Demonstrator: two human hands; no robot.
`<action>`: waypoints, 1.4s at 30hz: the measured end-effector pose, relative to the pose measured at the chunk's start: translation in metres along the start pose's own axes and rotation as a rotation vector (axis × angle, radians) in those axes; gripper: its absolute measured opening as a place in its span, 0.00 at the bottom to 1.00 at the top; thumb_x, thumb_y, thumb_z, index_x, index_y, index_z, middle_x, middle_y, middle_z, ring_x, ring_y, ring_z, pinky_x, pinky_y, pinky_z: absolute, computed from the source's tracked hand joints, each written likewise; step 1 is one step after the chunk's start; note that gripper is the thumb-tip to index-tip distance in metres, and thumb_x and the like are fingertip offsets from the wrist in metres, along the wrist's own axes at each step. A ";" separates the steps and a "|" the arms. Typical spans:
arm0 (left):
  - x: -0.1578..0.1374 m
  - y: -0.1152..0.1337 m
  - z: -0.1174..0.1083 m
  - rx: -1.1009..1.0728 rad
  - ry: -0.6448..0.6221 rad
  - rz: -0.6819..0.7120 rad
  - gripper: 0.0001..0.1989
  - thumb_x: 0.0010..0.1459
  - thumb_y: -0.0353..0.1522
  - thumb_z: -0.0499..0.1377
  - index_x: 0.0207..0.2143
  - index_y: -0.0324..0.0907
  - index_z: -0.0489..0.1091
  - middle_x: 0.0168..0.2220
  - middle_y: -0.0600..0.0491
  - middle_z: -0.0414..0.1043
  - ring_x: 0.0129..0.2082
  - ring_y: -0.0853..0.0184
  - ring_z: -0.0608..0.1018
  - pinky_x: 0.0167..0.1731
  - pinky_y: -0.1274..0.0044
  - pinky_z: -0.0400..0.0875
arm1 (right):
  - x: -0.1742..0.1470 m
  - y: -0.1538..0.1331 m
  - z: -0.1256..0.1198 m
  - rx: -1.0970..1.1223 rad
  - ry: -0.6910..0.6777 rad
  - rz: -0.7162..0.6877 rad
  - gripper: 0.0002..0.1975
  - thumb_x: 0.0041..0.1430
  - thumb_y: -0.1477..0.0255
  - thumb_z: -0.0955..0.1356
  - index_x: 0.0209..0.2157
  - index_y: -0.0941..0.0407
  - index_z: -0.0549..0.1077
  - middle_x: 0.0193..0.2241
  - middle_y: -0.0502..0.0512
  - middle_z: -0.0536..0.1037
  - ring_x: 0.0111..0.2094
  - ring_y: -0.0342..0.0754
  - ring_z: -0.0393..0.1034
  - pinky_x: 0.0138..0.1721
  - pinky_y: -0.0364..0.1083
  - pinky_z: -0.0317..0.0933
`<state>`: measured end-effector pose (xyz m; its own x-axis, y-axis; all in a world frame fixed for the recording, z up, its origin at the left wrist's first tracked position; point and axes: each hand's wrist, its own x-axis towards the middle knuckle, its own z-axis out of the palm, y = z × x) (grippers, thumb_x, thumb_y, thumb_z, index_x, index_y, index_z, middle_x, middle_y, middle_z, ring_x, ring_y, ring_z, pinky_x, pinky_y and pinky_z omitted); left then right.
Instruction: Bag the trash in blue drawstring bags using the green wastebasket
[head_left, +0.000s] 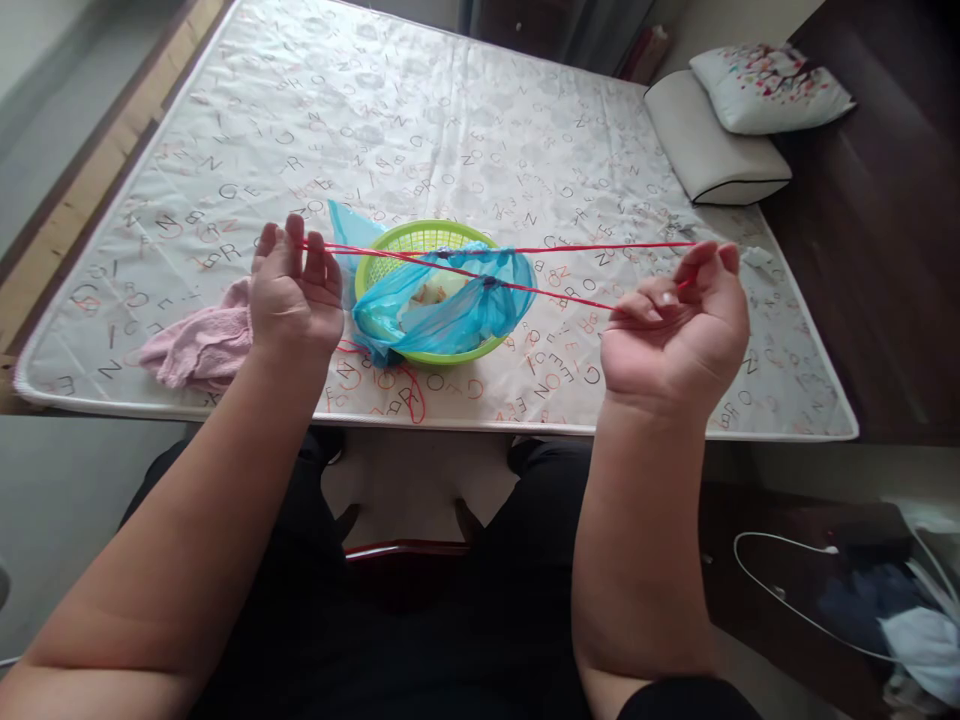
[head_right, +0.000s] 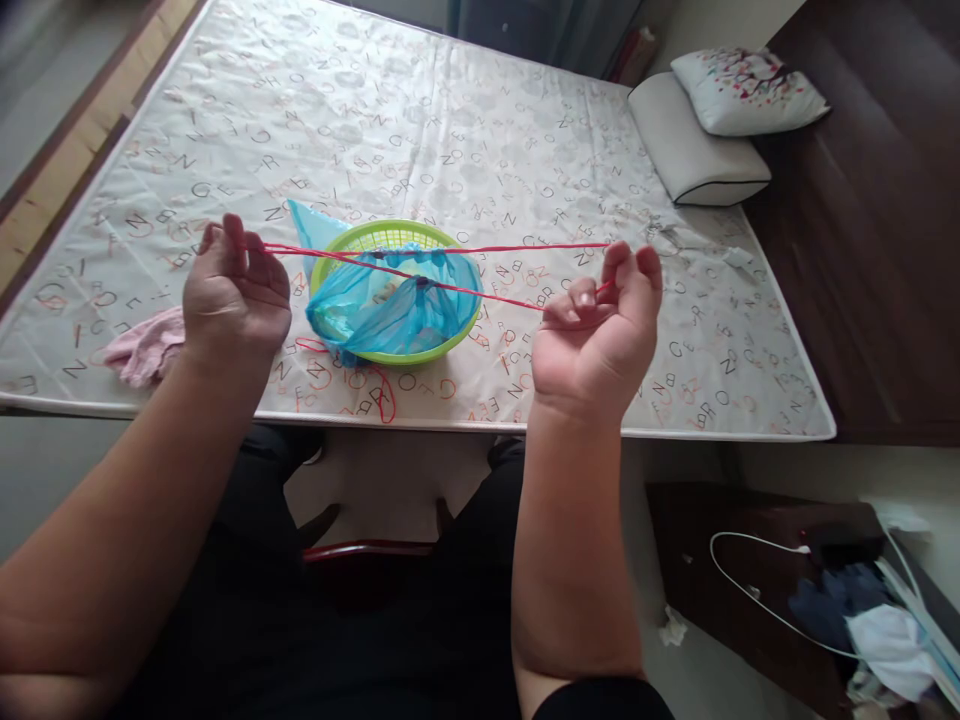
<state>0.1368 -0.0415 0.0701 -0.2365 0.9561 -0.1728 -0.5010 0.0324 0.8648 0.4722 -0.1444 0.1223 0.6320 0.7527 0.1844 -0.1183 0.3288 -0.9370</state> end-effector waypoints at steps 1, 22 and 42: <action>-0.003 0.002 0.001 -0.032 0.000 0.037 0.06 0.77 0.39 0.56 0.53 0.52 0.67 0.49 0.65 0.80 0.67 0.70 0.68 0.49 0.72 0.66 | -0.003 -0.002 0.005 0.042 0.055 -0.009 0.06 0.64 0.64 0.69 0.42 0.45 0.76 0.52 0.49 0.80 0.38 0.45 0.75 0.32 0.45 0.70; -0.056 0.007 0.036 0.087 -0.222 0.246 0.07 0.70 0.34 0.60 0.49 0.50 0.71 0.36 0.56 0.79 0.57 0.60 0.79 0.49 0.69 0.74 | -0.066 -0.007 0.070 -0.435 -0.593 0.025 0.15 0.68 0.63 0.70 0.54 0.47 0.78 0.38 0.50 0.79 0.27 0.42 0.66 0.29 0.45 0.64; -0.064 -0.017 0.040 0.288 -0.634 -0.316 0.19 0.61 0.32 0.68 0.55 0.44 0.76 0.36 0.50 0.79 0.24 0.66 0.82 0.29 0.74 0.81 | -0.071 0.036 0.086 -0.596 -0.713 -0.104 0.06 0.69 0.68 0.69 0.44 0.49 0.79 0.44 0.52 0.83 0.44 0.48 0.78 0.48 0.49 0.74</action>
<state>0.1939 -0.0921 0.0853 0.4489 0.8700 -0.2038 -0.2079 0.3235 0.9231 0.3571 -0.1369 0.1012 -0.0248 0.9729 0.2298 0.4501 0.2161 -0.8664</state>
